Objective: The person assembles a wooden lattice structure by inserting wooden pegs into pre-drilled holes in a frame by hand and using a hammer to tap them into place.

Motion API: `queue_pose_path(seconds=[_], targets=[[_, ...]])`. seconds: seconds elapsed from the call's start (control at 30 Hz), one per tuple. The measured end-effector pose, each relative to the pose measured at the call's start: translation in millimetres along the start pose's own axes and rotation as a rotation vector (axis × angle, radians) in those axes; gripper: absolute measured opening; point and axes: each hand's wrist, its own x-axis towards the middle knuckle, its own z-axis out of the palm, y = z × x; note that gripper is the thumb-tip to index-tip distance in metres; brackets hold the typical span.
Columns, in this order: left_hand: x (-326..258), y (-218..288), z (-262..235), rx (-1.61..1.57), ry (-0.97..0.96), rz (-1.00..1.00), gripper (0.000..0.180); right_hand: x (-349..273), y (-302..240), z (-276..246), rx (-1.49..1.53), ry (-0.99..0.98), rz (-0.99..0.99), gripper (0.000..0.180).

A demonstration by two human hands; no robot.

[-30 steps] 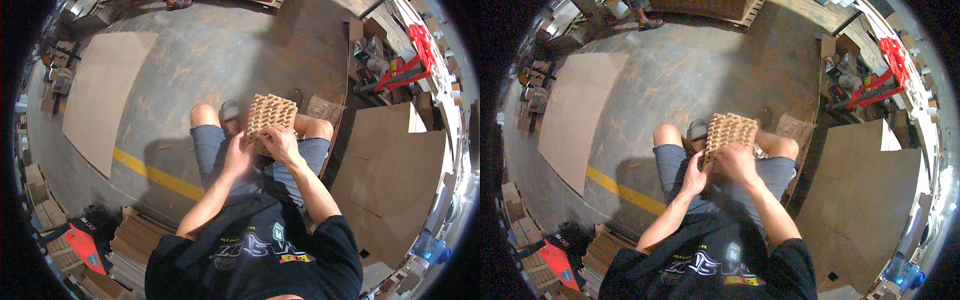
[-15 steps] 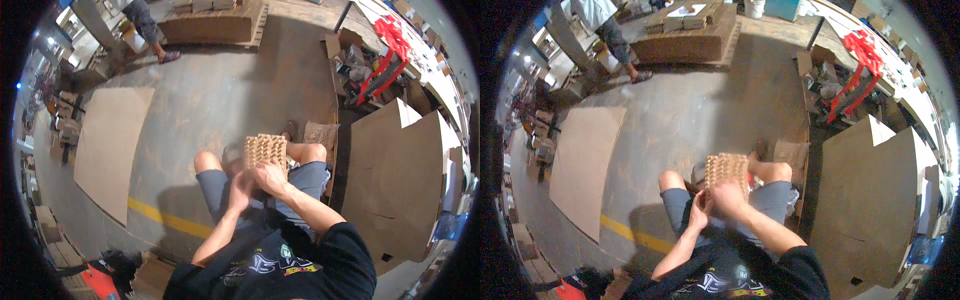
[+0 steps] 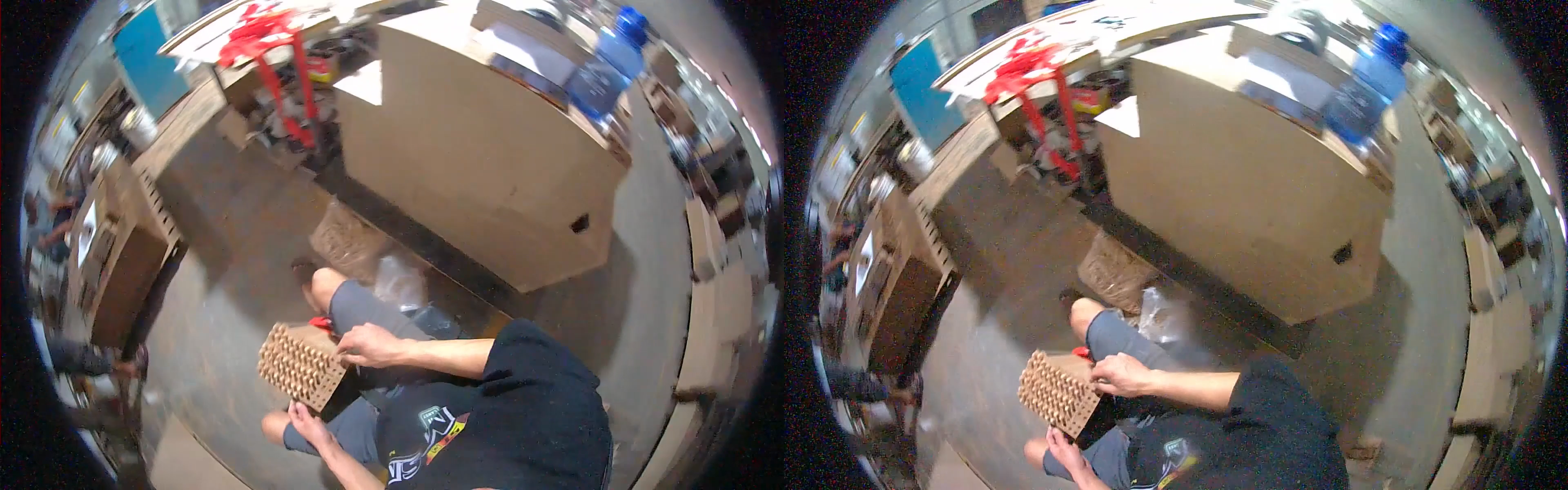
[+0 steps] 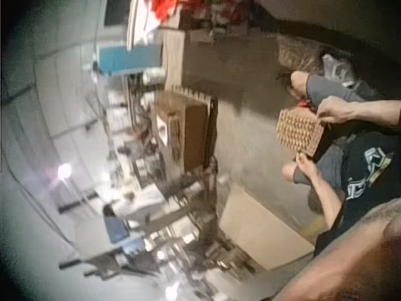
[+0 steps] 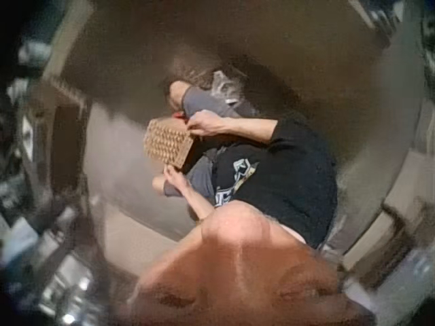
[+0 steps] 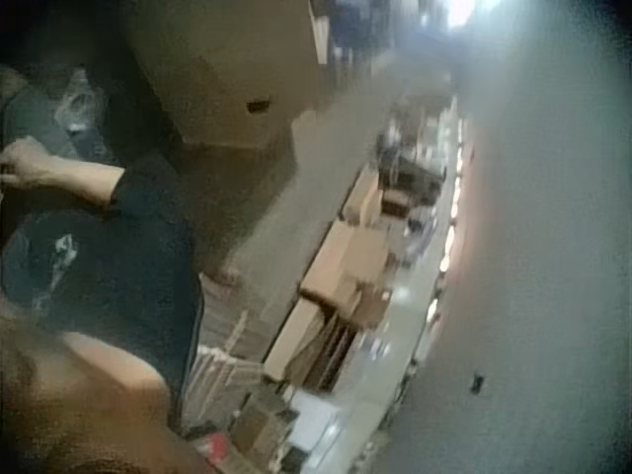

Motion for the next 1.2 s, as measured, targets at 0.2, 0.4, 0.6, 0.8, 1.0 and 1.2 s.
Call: queue_pose_path(seconds=[0.2, 0.4, 0.6, 0.8, 1.0, 1.2], targets=[[64.5, 0.2, -7.5, 0.062, -0.133, 0.011, 0.037, -34.9, 10.1, -10.6, -0.009, 0.126, -0.002, 0.015], [67.1, 15.2, -44.7, 0.862, 0.049, 0.270, 0.037, -26.2, 20.8, -9.9, 0.169, 0.258, 0.062, 0.015], [23.8, 24.3, -47.3, 1.037, 0.183, 0.369, 0.031, -33.4, 76.2, -55.6, 0.105, 0.444, 0.484, 0.019], [12.2, -0.4, -52.8, 1.144, 0.265, 0.443, 0.037, -66.2, 178.6, -65.8, 0.166, 0.355, 0.892, 0.021], [27.3, 13.6, -27.5, 1.225, 0.352, 0.290, 0.035, -64.5, 272.8, -36.3, 0.018, 0.010, 1.034, 0.022], [45.7, 34.0, -7.2, 1.313, 0.389, 0.215, 0.032, -72.4, 393.5, 50.7, -0.327, -0.292, 1.109, 0.035]])
